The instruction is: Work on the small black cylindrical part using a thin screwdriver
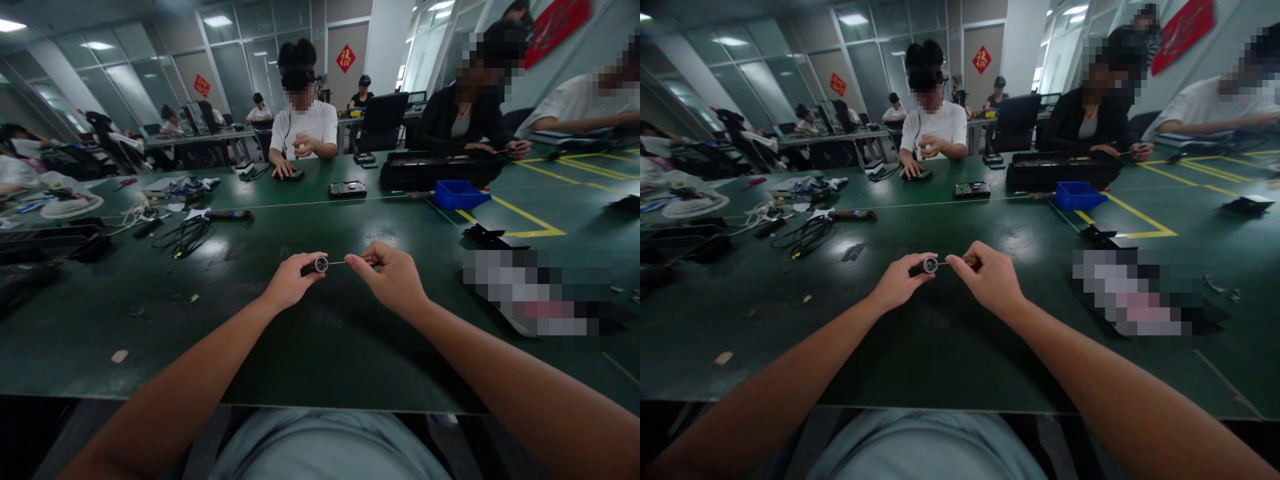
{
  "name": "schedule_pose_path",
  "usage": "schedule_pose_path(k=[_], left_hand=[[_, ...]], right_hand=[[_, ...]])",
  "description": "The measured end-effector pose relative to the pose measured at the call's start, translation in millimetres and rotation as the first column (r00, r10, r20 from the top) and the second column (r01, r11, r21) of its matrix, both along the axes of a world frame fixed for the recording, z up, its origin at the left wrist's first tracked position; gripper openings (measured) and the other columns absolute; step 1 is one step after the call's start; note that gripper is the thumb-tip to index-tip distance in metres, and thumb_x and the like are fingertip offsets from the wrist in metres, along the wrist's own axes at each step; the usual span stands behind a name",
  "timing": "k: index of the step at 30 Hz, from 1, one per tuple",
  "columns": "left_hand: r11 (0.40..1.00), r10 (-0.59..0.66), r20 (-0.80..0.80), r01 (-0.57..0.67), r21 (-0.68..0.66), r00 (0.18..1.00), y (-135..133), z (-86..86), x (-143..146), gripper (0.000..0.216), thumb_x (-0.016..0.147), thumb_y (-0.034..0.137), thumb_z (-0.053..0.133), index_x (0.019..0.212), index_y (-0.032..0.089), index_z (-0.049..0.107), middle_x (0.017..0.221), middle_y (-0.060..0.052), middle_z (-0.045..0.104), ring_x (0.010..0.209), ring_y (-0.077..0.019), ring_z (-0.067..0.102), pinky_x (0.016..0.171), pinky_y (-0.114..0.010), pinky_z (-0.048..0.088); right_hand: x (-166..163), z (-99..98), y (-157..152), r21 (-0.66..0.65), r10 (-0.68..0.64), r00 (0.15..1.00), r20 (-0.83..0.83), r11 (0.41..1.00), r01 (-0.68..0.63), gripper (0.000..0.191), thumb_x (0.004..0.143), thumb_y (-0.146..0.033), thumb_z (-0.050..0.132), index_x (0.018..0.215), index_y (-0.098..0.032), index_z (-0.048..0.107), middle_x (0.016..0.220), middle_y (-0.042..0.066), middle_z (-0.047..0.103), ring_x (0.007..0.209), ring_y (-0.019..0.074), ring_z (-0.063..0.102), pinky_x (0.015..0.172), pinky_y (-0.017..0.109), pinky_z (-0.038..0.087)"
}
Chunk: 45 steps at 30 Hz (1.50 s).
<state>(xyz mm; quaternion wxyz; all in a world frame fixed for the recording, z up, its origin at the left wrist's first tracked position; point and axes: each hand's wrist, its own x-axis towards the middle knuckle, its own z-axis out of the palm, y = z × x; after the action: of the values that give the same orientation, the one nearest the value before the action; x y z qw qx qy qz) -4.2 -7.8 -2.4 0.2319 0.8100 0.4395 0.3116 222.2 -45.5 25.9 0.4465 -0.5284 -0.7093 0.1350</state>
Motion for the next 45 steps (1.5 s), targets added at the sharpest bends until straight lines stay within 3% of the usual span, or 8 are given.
schedule_pose_path(k=[8, 15, 23, 29, 34, 38, 45], left_hand=[[1.0, 0.002, 0.004, -0.002, 0.012, 1.0, 1.3, -1.7, -0.9, 0.041, 0.088, 0.024, 0.069, 0.128, 0.027, 0.063, 0.125, -0.004, 0.066, 0.118, -0.0232, 0.058, 0.107, -0.043, 0.041], [1.0, 0.019, 0.007, -0.019, 0.005, 1.0, 1.9, -1.4, -2.0, 0.041, 0.088, 0.025, 0.069, 0.128, 0.027, 0.063, 0.125, -0.004, 0.066, 0.118, -0.0229, 0.059, 0.106, -0.042, 0.042], [1.0, -0.003, 0.005, 0.003, 0.018, 1.0, 2.6, -4.1, -2.2, 0.042, 0.087, 0.024, 0.07, 0.128, 0.028, 0.063, 0.125, -0.003, 0.066, 0.118, -0.0222, 0.059, 0.107, -0.042, 0.041], [1.0, 0.0, -0.005, 0.0, 0.005, 1.0, 2.4, -3.4, -1.8, 0.042, 0.087, 0.024, 0.07, 0.128, 0.028, 0.063, 0.124, -0.004, 0.066, 0.118, -0.0231, 0.059, 0.106, -0.042, 0.042], [1.0, -0.003, -0.003, 0.003, 0.013, 1.0, 2.1, -3.9, -2.2, 0.041, 0.087, 0.025, 0.07, 0.127, 0.029, 0.063, 0.124, -0.003, 0.067, 0.117, -0.0226, 0.059, 0.106, -0.042, 0.042], [1.0, -0.002, -0.005, 0.002, 0.005, 1.0, 1.5, -2.5, -1.7, 0.041, 0.087, 0.024, 0.07, 0.127, 0.028, 0.064, 0.124, -0.004, 0.067, 0.117, -0.0224, 0.059, 0.107, -0.043, 0.041], [1.0, -0.006, -0.013, 0.006, 0.015, 1.0, 1.3, -1.3, -0.5, 0.041, 0.087, 0.023, 0.07, 0.127, 0.027, 0.064, 0.123, -0.004, 0.067, 0.116, -0.0226, 0.06, 0.105, -0.042, 0.043]], right_hand=[[-0.6, 4.6, -2.4, -0.022, 0.108, 0.994, -0.031, 0.994, -0.109, 0.017, 0.089, -0.039, 0.064, 0.086, -0.023, 0.062, 0.079, 0.004, 0.07, 0.069, 0.0196, 0.065, 0.061, 0.033, 0.047], [-0.2, 2.9, -0.8, -0.03, 0.173, 0.985, -0.029, 0.984, -0.174, 0.009, 0.091, -0.03, 0.059, 0.095, -0.023, 0.061, 0.088, 0.004, 0.072, 0.079, 0.0208, 0.068, 0.069, 0.034, 0.05], [-0.1, 3.9, 0.6, -0.136, 0.163, 0.987, -0.007, 0.977, -0.163, 0.034, 0.102, -0.042, 0.038, 0.091, -0.022, 0.064, 0.061, -0.002, 0.061, 0.058, 0.0161, 0.059, 0.06, 0.03, 0.042], [-0.2, 4.2, -0.6, -0.09, 0.153, 0.988, -0.003, 0.984, -0.153, 0.02, 0.097, -0.034, 0.047, 0.105, -0.023, 0.061, 0.072, 0.001, 0.065, 0.063, 0.0181, 0.06, 0.059, 0.031, 0.042], [-1.0, 7.1, -2.9, -0.083, 0.176, 0.984, 0.013, 0.981, -0.175, 0.015, 0.094, -0.031, 0.05, 0.098, -0.023, 0.063, 0.077, 0.003, 0.067, 0.069, 0.019, 0.061, 0.062, 0.032, 0.043], [-1.8, 8.1, -2.4, -0.148, 0.174, 0.985, 0.001, 0.974, -0.172, 0.028, 0.099, -0.039, 0.042, 0.091, -0.023, 0.063, 0.068, 0.0, 0.062, 0.062, 0.0179, 0.059, 0.06, 0.032, 0.042], [-3.2, 4.9, -3.3, -0.099, 0.156, 0.983, -0.098, 0.981, -0.166, 0.013, 0.092, -0.031, 0.056, 0.102, -0.024, 0.056, 0.082, 0.003, 0.068, 0.073, 0.0201, 0.064, 0.065, 0.034, 0.046]])
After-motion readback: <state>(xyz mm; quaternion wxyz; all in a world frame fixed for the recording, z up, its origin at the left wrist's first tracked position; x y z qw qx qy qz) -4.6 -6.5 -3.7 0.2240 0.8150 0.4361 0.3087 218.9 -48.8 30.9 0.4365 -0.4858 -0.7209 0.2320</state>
